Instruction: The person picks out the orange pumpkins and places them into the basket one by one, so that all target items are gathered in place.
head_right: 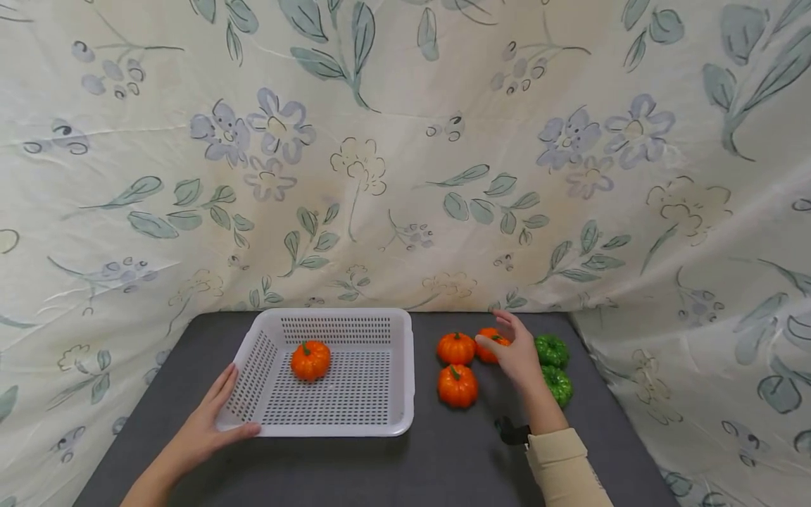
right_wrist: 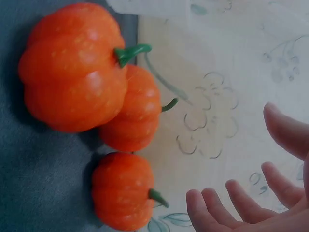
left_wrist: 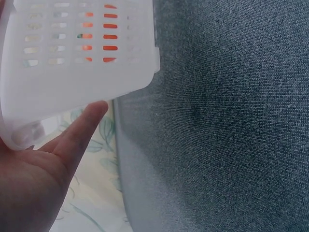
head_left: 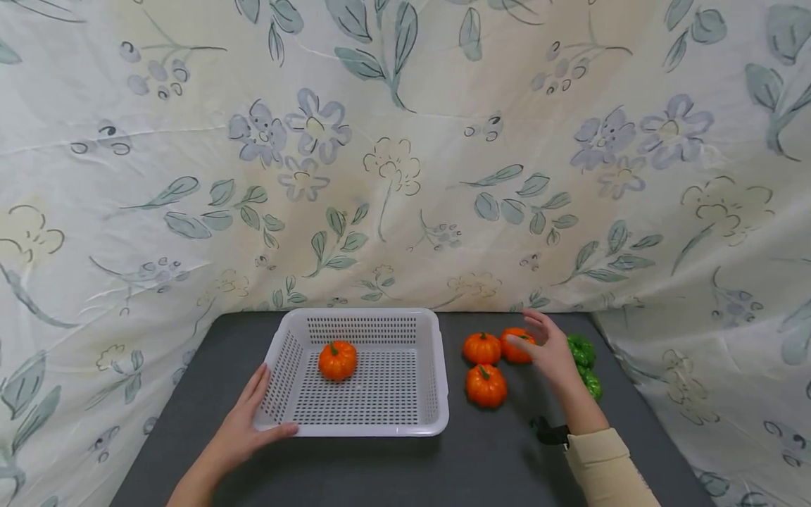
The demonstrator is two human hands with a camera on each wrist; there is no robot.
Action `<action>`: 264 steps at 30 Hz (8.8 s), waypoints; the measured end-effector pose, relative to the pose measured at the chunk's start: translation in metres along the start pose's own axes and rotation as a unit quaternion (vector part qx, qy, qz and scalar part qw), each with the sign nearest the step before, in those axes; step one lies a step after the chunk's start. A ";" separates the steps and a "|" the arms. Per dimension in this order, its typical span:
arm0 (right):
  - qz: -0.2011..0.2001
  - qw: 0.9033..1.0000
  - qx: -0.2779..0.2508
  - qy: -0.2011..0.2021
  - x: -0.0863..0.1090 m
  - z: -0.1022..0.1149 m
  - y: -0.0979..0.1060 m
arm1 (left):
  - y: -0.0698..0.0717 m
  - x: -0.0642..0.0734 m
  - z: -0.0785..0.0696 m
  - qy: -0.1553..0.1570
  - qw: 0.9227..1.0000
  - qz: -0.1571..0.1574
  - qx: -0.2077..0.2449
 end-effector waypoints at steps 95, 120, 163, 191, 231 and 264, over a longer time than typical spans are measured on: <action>-0.057 0.998 -0.012 -0.020 -0.017 -0.021 -0.013 | -0.002 0.002 0.002 -0.026 0.999 -0.023 0.004; 0.010 0.996 0.051 0.069 0.001 0.024 -0.041 | -0.002 0.003 -0.001 -0.013 1.000 -0.014 0.006; 0.118 0.982 0.019 0.149 0.001 0.094 -0.136 | -0.002 0.003 -0.003 -0.004 1.000 -0.012 0.006; 0.190 0.979 0.041 0.067 -0.023 0.092 -0.222 | -0.001 0.004 -0.004 -0.011 1.000 -0.019 0.003; 0.203 0.970 0.134 -0.015 -0.040 0.074 -0.251 | 0.005 -0.006 -0.006 -0.014 1.000 -0.005 -0.006; 0.206 0.977 0.020 0.047 -0.008 0.132 -0.200 | 0.009 -0.002 0.002 -0.007 1.000 0.006 -0.008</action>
Point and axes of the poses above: each hand's wrist, its own x-axis away from the middle knuckle, its own y-axis out of the back of the hand, z = x × y, the point moved 1 cm from there along -x, towards the middle knuckle
